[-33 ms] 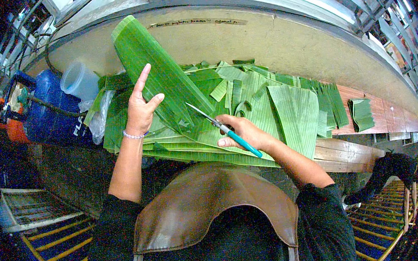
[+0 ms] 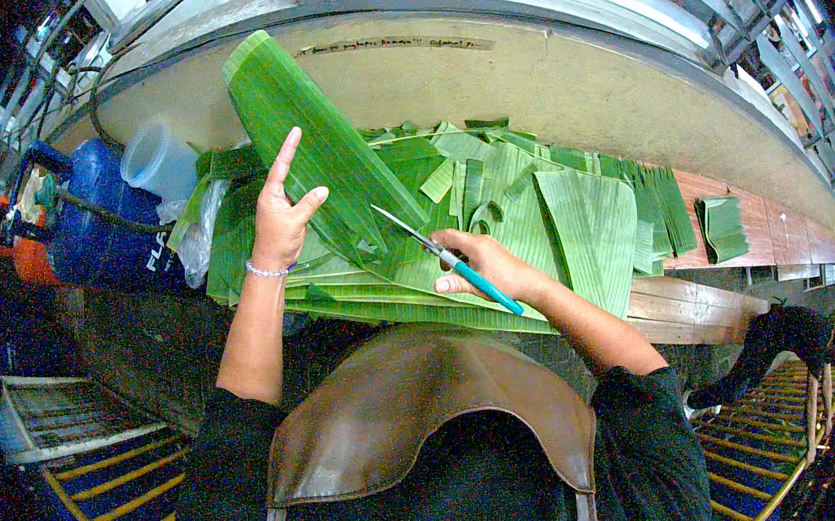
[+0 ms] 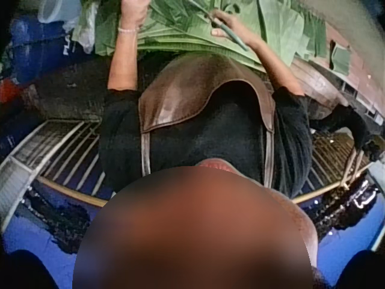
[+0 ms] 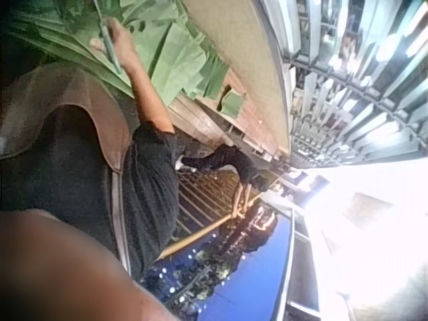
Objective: The person uses scissors to trim and cut large green banana leaves on a wooden workbench. They repeatedly pick up leaves, align them, and cut along edges to produce smaller rectangular pieces, stacking the cut pieces on the bench.
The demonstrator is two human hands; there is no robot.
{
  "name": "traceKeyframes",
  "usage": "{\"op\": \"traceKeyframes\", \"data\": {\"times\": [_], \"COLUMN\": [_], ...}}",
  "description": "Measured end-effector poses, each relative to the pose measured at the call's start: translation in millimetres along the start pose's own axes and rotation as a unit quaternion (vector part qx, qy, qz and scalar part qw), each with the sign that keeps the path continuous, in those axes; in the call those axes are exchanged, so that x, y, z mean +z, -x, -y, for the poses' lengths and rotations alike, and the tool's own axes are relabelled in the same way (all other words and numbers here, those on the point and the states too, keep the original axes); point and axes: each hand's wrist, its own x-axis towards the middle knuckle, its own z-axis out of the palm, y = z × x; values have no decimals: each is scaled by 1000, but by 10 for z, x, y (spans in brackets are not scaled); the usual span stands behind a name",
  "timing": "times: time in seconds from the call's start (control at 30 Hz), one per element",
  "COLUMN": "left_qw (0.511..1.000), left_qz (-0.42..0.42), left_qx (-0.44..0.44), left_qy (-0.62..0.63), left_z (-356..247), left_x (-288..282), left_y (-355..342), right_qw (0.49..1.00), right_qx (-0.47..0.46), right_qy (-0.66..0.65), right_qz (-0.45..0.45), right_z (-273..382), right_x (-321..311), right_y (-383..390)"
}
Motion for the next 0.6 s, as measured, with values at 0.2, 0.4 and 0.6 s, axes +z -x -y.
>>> {"op": "traceKeyframes", "data": {"times": [0.2,0.4,0.6], "left_qw": [1000,1000,999], "left_qz": [5,23,31], "left_qx": [4,10,6], "left_qy": [-8,-11,-7], "left_z": [-1,-51,-50], "left_x": [-20,-35,-40], "left_y": [-72,-104,-143], "right_qw": [1000,998,997], "right_qx": [2,9,4], "right_qy": [17,40,43], "right_qz": [-27,-40,-66], "right_z": [-10,-44,-103], "right_x": [25,73,148], "right_y": [-30,-16,-32]}}
